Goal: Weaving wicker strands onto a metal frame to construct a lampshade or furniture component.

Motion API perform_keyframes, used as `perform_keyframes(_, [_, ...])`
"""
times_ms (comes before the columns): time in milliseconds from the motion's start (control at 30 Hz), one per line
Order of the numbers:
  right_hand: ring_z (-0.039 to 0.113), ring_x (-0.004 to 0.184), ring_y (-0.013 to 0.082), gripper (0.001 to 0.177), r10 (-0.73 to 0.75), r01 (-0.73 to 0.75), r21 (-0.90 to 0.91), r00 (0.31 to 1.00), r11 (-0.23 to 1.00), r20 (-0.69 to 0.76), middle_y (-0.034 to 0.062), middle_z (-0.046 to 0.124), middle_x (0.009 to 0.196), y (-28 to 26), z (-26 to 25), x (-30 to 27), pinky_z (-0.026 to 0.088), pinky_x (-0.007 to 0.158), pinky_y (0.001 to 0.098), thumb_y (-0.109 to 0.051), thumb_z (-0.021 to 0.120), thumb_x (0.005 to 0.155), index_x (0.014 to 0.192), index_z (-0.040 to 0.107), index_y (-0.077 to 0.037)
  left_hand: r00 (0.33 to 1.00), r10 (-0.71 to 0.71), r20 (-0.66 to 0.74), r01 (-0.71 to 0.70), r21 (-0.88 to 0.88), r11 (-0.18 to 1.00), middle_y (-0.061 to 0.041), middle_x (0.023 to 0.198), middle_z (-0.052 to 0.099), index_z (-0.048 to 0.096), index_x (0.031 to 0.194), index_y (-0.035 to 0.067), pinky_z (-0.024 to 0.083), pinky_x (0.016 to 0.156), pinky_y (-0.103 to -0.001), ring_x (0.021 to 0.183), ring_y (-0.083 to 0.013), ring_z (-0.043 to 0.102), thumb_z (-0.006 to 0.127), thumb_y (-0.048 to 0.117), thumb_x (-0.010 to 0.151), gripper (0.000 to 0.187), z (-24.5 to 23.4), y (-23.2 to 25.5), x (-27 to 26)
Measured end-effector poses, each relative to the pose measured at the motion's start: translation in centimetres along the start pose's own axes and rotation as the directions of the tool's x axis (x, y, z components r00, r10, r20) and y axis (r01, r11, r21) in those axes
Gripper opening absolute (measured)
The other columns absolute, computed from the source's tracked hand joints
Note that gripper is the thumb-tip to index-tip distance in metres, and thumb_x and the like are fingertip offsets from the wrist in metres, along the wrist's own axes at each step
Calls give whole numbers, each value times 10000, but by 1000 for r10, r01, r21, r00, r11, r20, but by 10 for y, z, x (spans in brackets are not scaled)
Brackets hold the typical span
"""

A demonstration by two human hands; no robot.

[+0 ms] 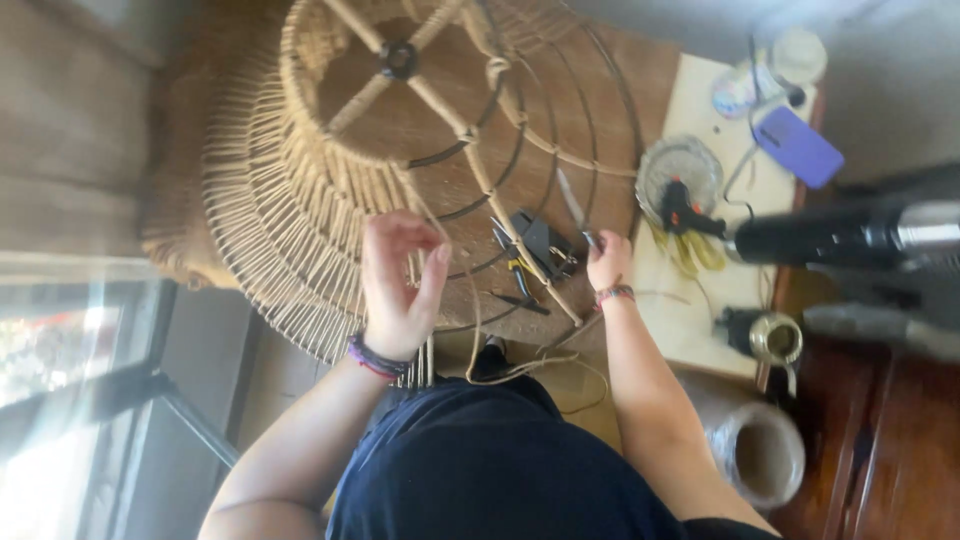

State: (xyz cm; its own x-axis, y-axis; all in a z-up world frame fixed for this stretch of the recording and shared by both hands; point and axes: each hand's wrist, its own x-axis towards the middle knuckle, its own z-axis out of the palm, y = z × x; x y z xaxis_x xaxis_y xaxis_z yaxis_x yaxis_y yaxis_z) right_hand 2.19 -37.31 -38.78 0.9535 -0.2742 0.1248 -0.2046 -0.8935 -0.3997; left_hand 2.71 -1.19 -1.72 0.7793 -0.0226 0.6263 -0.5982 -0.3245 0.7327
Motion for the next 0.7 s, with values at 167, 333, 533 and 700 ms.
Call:
perform_keyframes(167, [722, 781, 255, 170, -112, 117, -71, 991, 991, 73, -1, 669, 815, -9, -14, -27, 585, 714, 395, -357, 762, 795, 904, 677, -258, 773, -562, 295, 589, -664, 461, -175, 1122, 694, 471, 1342, -10, 552, 954, -407, 1078, -233, 695, 416, 308, 1091, 408, 7, 25, 6])
perform_keyframes(333, [743, 914, 309, 257, -100, 81, 69, 928, 994, 359, 46, 756, 853, -17, -9, -52, 582, 826, 433, -472, 718, 808, 934, 741, -249, 729, -645, 228, 570, -723, 389, 67, 693, 404, 511, 1317, -5, 406, 508, -167, 535, -13, 442, 360, 165, 1102, 313, -14, 40, 34])
perform_keyframes(533, [735, 989, 256, 361, -63, -47, 286, 929, 957, 365, 31, 767, 1027, -7, 14, -29, 594, 888, 388, -226, 771, 842, 1189, 716, -307, 778, -612, 143, 602, -452, 659, 52, 571, 361, 674, 1216, -2, 269, 453, -159, 493, -19, 320, 417, 221, 1079, 367, -37, 27, 66])
perform_keyframes(700, [739, 1036, 253, 283, -13, 62, -132, 938, 989, 345, -22, 775, 1004, -34, -33, -3, 602, 881, 435, -535, 656, 894, 1079, 729, -333, 833, -537, 138, 545, -28, 838, 1, 605, 615, 722, 1167, 185, 529, 637, -306, 596, -169, 596, 444, 294, 1071, 314, -36, 26, 58])
